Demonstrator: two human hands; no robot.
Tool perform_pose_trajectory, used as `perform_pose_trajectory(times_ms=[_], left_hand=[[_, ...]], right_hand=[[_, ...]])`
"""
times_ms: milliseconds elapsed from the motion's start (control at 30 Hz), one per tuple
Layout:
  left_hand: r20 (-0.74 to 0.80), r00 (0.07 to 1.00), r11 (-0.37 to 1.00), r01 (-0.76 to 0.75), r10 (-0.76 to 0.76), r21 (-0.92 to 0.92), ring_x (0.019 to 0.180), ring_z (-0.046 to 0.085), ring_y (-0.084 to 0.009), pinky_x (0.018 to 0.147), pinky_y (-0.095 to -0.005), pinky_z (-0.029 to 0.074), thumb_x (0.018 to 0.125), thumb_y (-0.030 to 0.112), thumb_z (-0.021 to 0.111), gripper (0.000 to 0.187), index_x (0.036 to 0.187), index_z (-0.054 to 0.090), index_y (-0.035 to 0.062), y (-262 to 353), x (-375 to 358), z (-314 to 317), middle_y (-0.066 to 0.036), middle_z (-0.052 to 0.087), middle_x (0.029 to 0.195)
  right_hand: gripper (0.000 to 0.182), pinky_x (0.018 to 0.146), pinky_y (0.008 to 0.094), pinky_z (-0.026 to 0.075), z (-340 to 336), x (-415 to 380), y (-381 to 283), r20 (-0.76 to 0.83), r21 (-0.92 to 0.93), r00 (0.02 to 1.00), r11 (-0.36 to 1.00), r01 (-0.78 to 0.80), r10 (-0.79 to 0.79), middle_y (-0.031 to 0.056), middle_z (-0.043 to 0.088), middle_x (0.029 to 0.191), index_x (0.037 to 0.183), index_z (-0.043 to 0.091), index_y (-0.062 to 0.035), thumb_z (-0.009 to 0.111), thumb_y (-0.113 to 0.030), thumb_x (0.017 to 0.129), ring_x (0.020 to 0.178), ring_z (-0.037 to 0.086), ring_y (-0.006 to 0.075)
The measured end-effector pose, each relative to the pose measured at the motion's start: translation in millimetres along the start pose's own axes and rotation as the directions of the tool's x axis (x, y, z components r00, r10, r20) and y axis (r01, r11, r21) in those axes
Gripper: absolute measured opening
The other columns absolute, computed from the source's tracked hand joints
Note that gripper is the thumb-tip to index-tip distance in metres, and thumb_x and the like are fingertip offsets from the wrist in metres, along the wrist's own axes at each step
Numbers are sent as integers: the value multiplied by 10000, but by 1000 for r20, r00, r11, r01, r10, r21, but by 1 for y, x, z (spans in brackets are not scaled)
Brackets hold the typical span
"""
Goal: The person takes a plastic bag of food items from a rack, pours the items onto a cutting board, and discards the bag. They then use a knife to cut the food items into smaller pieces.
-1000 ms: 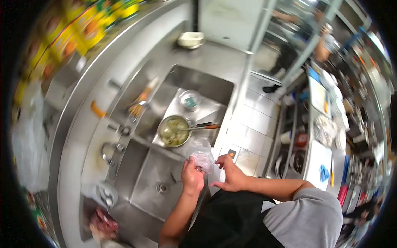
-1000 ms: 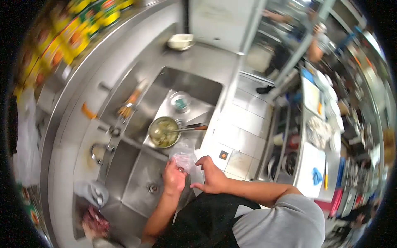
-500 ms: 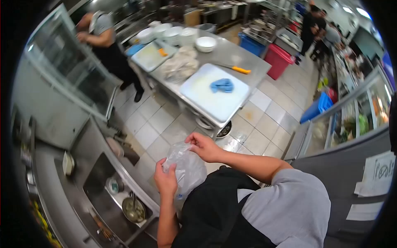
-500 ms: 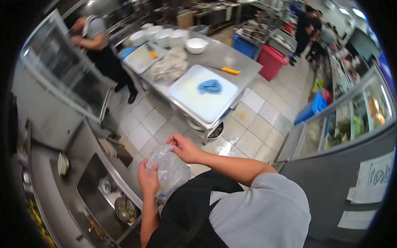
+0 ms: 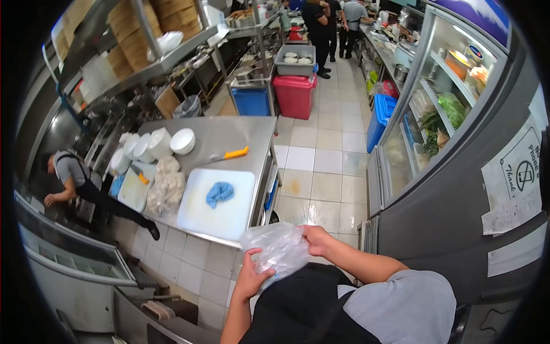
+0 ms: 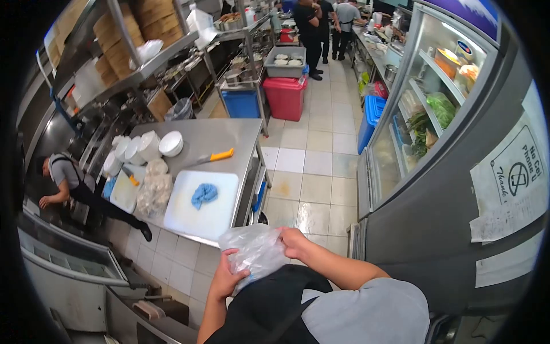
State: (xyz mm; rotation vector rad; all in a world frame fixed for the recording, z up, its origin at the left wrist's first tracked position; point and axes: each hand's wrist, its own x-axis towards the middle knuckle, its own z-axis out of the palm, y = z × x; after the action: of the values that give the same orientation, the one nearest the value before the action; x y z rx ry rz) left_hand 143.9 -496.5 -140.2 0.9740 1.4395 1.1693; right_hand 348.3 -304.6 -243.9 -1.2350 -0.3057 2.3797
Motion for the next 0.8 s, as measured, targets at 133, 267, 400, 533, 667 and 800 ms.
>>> perform_pose_trajectory(times_ms=[133,267,400,533,667,800], left_hand=[[-236,972,979,40,9,201,1052,692,-165,935,-361,565,1021,40,705,181,1198,671,46,-52,47,-51,-49,747,1082],[-373,927,987,-92,36,-133,989,666,-151,918,-313,538,1083,52,590,174,1185,730,27,-72,90,-96,-51,727,1050],[-86,995,534,-47,-48,-844,1224,706,-294,1126,-474,539,1147,187,456,337,1311,689,6,-34,115,-129,-142,756,1313],[129,984,454,172,-124,-874,1315,680,-350,1191,-536,507,1166,318,476,431,1425,621,5,-56,154,-140,-189,718,1407],[124,990,509,141,-68,-849,1294,685,-352,1174,-530,519,1136,299,528,430,1464,586,28,-47,159,-131,-184,704,1404],[306,948,802,112,91,-587,1207,706,-319,1056,-422,568,979,146,761,423,1377,651,55,-56,170,-151,-181,720,1324]], right_hand=[[273,935,477,643,24,-7,-23,206,-231,975,964,133,-85,148,734,1205,1283,667,-38,587,-1,1025,1111,753,310],[372,948,420,609,61,-22,-42,487,-710,848,471,524,-210,149,731,1149,1300,658,-30,772,-194,986,1079,744,299],[545,922,451,576,96,-32,-58,573,-820,773,-208,534,-272,164,700,1030,1305,641,-22,880,-296,899,977,705,333],[581,883,424,586,87,20,-73,455,-885,632,-243,397,-627,146,716,1037,1359,616,-34,884,-287,909,968,721,318],[356,982,450,618,108,21,-94,-129,-509,808,737,444,-575,191,722,1239,1383,635,-45,723,-137,1051,1137,736,343],[330,1005,506,639,98,19,-91,-8,127,979,971,201,-202,203,734,1231,1393,617,45,536,5,1076,1086,751,337]])
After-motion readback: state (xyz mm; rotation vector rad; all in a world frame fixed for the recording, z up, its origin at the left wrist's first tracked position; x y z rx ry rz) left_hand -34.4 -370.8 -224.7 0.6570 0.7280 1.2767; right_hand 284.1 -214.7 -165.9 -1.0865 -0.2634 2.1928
